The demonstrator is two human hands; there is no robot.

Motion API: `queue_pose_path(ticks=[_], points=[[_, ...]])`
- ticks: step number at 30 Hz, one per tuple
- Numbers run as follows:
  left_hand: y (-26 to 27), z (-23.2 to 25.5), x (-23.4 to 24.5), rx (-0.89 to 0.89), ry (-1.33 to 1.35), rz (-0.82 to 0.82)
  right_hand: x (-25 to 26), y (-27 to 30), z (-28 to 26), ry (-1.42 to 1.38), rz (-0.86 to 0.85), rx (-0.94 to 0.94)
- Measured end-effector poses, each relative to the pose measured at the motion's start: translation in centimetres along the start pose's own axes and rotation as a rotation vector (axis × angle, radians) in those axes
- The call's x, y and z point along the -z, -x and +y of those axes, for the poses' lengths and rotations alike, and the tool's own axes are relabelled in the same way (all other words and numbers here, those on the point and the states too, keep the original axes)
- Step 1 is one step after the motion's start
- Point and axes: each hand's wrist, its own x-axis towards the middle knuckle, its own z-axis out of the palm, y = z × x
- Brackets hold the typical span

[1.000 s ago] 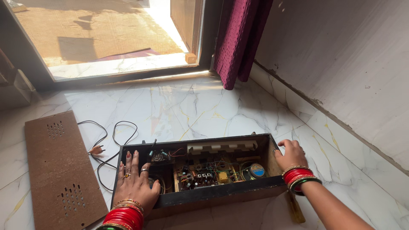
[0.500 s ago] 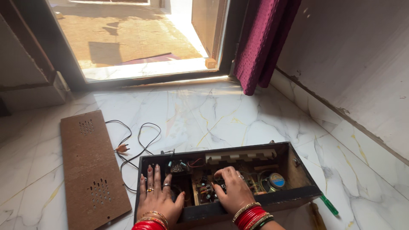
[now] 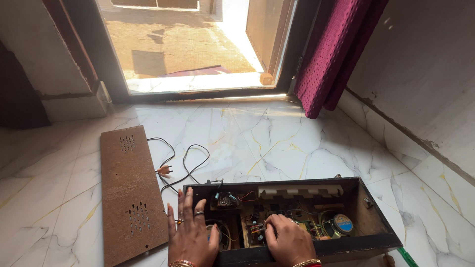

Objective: The person handles a vintage Seiko radio on the floor, rotates it to show different sides, and uses a screwdriver to remove screws from the back panel. The back cover is removed, exposing the internal components.

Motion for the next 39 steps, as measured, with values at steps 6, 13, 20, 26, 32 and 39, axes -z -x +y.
queue_pose_path(ticks=[6, 13, 20, 26, 32, 39], points=[[-2.2, -2.6, -1.4, 0.150, 0.097, 0.165, 0.2, -0.1, -0.2, 0.021, -0.060, -0.047], [-2.6, -3.5, -1.3, 0.230, 0.381, -0.038, 0.2, -0.1, -0.2, 0.036, -0.092, -0.078], [-2.1, -3.3, -0.3, 0.279, 0.376, -0.089, 0.1, -0.1, -0.2, 0.035, -0.073, -0.067], [-1.8, -3.1, 0.1, 0.266, 0.365, -0.096, 0.1, -0.1, -0.3, 0.035, -0.078, -0.073], [-1.6, -3.1, 0.5, 0.285, 0.373, -0.123, 0.3, -1.2, 0.1, 0.062, -0.019, 0.127], [-2.0, -3.3, 0.2, 0.279, 0.404, -0.102, 1.9, -6.7, -4.2, 0.144, 0.105, 0.411]])
